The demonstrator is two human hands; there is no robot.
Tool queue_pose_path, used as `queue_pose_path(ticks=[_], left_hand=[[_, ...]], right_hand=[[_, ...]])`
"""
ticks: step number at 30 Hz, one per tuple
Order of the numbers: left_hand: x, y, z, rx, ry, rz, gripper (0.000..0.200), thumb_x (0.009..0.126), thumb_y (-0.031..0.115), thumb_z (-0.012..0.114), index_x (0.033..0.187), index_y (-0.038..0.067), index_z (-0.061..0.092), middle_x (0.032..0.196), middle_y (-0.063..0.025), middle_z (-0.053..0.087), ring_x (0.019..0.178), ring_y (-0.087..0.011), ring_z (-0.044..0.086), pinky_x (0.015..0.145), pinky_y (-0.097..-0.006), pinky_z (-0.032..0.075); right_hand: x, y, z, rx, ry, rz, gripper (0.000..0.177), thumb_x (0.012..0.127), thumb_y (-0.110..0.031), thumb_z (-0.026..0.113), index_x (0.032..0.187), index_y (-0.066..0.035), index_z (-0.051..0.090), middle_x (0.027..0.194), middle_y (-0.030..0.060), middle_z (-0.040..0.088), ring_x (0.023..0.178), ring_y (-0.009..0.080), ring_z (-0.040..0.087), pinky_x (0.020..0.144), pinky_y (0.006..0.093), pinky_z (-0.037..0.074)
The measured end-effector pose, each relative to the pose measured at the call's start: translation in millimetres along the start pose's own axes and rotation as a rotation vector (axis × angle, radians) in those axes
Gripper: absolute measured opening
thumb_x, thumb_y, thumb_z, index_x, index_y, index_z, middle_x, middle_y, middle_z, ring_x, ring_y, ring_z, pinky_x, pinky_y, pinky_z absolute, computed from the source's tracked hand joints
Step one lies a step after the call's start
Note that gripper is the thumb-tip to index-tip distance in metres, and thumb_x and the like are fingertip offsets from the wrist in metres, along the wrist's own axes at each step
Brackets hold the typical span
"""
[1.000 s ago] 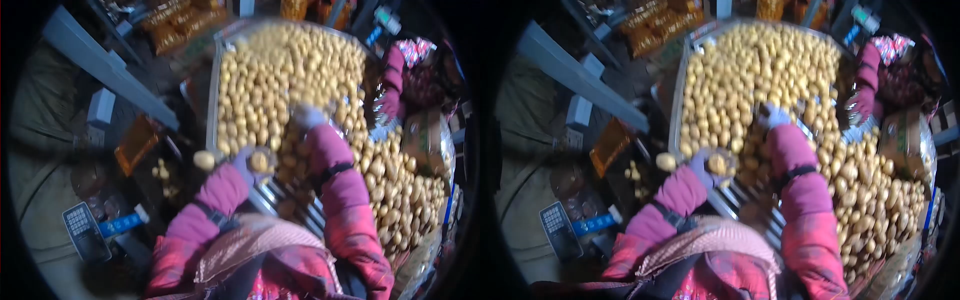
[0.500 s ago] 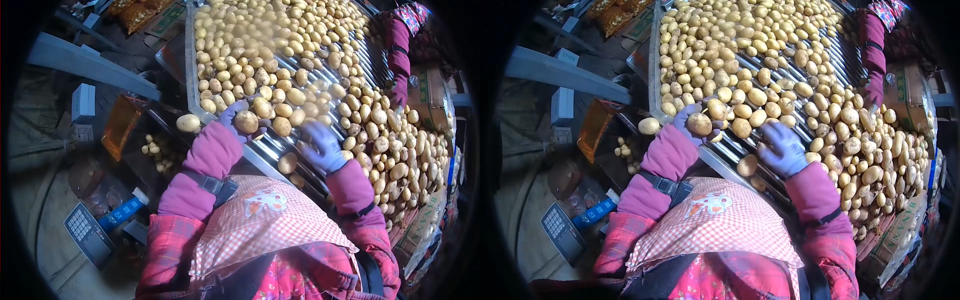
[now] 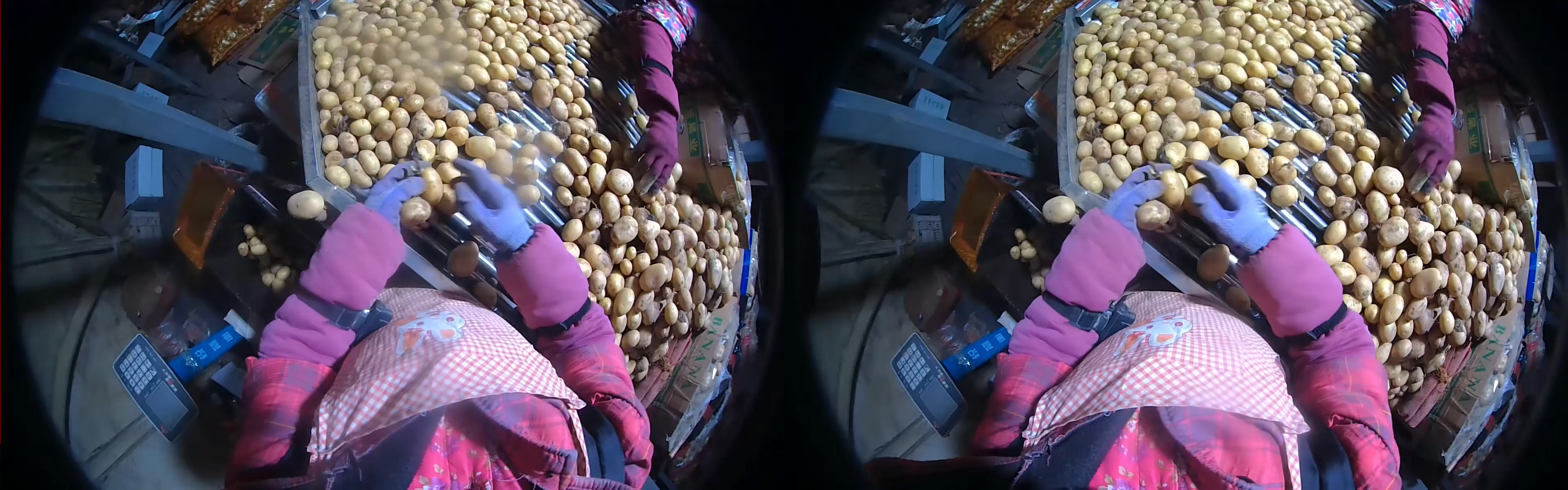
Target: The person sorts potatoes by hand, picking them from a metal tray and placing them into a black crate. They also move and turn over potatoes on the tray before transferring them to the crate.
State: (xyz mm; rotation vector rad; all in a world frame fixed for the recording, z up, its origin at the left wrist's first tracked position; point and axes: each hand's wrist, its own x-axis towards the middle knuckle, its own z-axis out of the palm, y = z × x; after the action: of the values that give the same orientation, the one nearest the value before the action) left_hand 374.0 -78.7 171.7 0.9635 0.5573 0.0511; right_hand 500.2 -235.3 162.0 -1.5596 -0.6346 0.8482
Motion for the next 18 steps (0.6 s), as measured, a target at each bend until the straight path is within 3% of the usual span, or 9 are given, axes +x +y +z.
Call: queue_pose_path(ticks=[2, 4, 6, 8, 9, 11, 12, 17, 18], left_hand=[[-7, 8, 17, 0.476, 0.062, 0.262, 0.034, 0.098, 0.021, 0.042, 0.124, 0.002, 0.054, 0.117, -0.0116, 0.056, 0.105, -0.0196, 0.058, 0.093, -0.0273, 0.045], [-4, 3, 11, 0.562, 0.033, 0.341, 0.034, 0.097, 0.019, 0.044, 0.124, 0.002, 0.054, 0.119, -0.0119, 0.056, 0.107, -0.0204, 0.057, 0.093, -0.0285, 0.046], [-4, -5, 3, 0.654, 0.001, 0.413, 0.034, 0.096, 0.017, 0.046, 0.124, 0.001, 0.054, 0.12, -0.0122, 0.055, 0.109, -0.0212, 0.057, 0.093, -0.0297, 0.046], [-5, -15, -3, 0.576, 0.058, 0.582, 0.04, 0.091, 0.017, 0.054, 0.127, 0.0, 0.052, 0.111, -0.0128, 0.061, 0.096, -0.0211, 0.062, 0.082, -0.0319, 0.051], [-4, -24, -10, 0.577, 0.056, 0.58, 0.04, 0.091, 0.017, 0.054, 0.127, 0.0, 0.052, 0.111, -0.0128, 0.061, 0.096, -0.0211, 0.062, 0.082, -0.0319, 0.051], [-3, -40, -24, 0.87, 0.072, 0.426, 0.051, 0.084, 0.016, 0.063, 0.131, 0.003, 0.049, 0.095, -0.0123, 0.065, 0.076, -0.0197, 0.065, 0.067, -0.0319, 0.053], [-14, -30, -11, 0.782, 0.011, 0.404, 0.058, 0.081, 0.018, 0.066, 0.133, 0.004, 0.046, 0.085, -0.0115, 0.066, 0.062, -0.0173, 0.063, 0.057, -0.0294, 0.052], [-28, -17, 10, 0.592, -0.053, 0.262, 0.05, 0.088, 0.015, 0.057, 0.135, 0.002, 0.044, 0.095, -0.011, 0.066, 0.067, -0.0162, 0.062, 0.062, -0.0296, 0.053], [-24, -17, 19, 0.252, -0.022, 0.162, 0.048, 0.091, 0.017, 0.055, 0.135, 0.003, 0.044, 0.101, -0.0106, 0.065, 0.07, -0.0159, 0.062, 0.064, -0.03, 0.053]], right_hand=[[6, 0, 7, 0.204, -0.131, 0.176, 0.05, 0.092, -0.02, 0.062, 0.137, -0.007, 0.043, 0.109, 0.0093, 0.061, 0.097, 0.0145, 0.061, 0.082, 0.0296, 0.051], [16, 4, 1, 0.178, -0.166, 0.285, 0.051, 0.092, -0.021, 0.06, 0.137, -0.007, 0.042, 0.114, 0.0111, 0.06, 0.098, 0.0169, 0.062, 0.083, 0.0313, 0.052], [16, 8, -7, 0.659, -0.265, 0.333, 0.051, 0.093, -0.026, 0.059, 0.137, -0.006, 0.041, 0.122, 0.0134, 0.056, 0.104, 0.0228, 0.061, 0.087, 0.0366, 0.051], [12, 8, -7, 0.746, -0.267, 0.286, 0.053, 0.093, -0.028, 0.058, 0.137, -0.005, 0.041, 0.125, 0.0143, 0.055, 0.108, 0.0248, 0.059, 0.091, 0.0396, 0.049], [9, 7, -7, 0.826, -0.273, 0.239, 0.054, 0.093, -0.03, 0.058, 0.137, -0.004, 0.04, 0.127, 0.0151, 0.053, 0.112, 0.0268, 0.058, 0.094, 0.0425, 0.047], [7, 11, -8, 0.857, -0.276, 0.182, 0.059, 0.092, -0.032, 0.06, 0.137, -0.002, 0.038, 0.127, 0.015, 0.053, 0.118, 0.027, 0.053, 0.101, 0.0432, 0.042], [6, 11, -9, 0.795, -0.275, 0.159, 0.058, 0.091, -0.031, 0.06, 0.138, -0.002, 0.038, 0.127, 0.0146, 0.053, 0.119, 0.0263, 0.052, 0.103, 0.042, 0.04], [-3, 6, -8, 0.599, -0.25, 0.162, 0.054, 0.091, -0.02, 0.059, 0.138, -0.002, 0.041, 0.125, 0.0097, 0.054, 0.115, 0.0194, 0.052, 0.101, 0.0337, 0.04], [-5, -10, -5, 0.567, -0.244, 0.174, 0.053, 0.091, -0.019, 0.06, 0.138, -0.003, 0.042, 0.121, 0.0063, 0.056, 0.106, 0.0141, 0.053, 0.095, 0.0309, 0.043]])
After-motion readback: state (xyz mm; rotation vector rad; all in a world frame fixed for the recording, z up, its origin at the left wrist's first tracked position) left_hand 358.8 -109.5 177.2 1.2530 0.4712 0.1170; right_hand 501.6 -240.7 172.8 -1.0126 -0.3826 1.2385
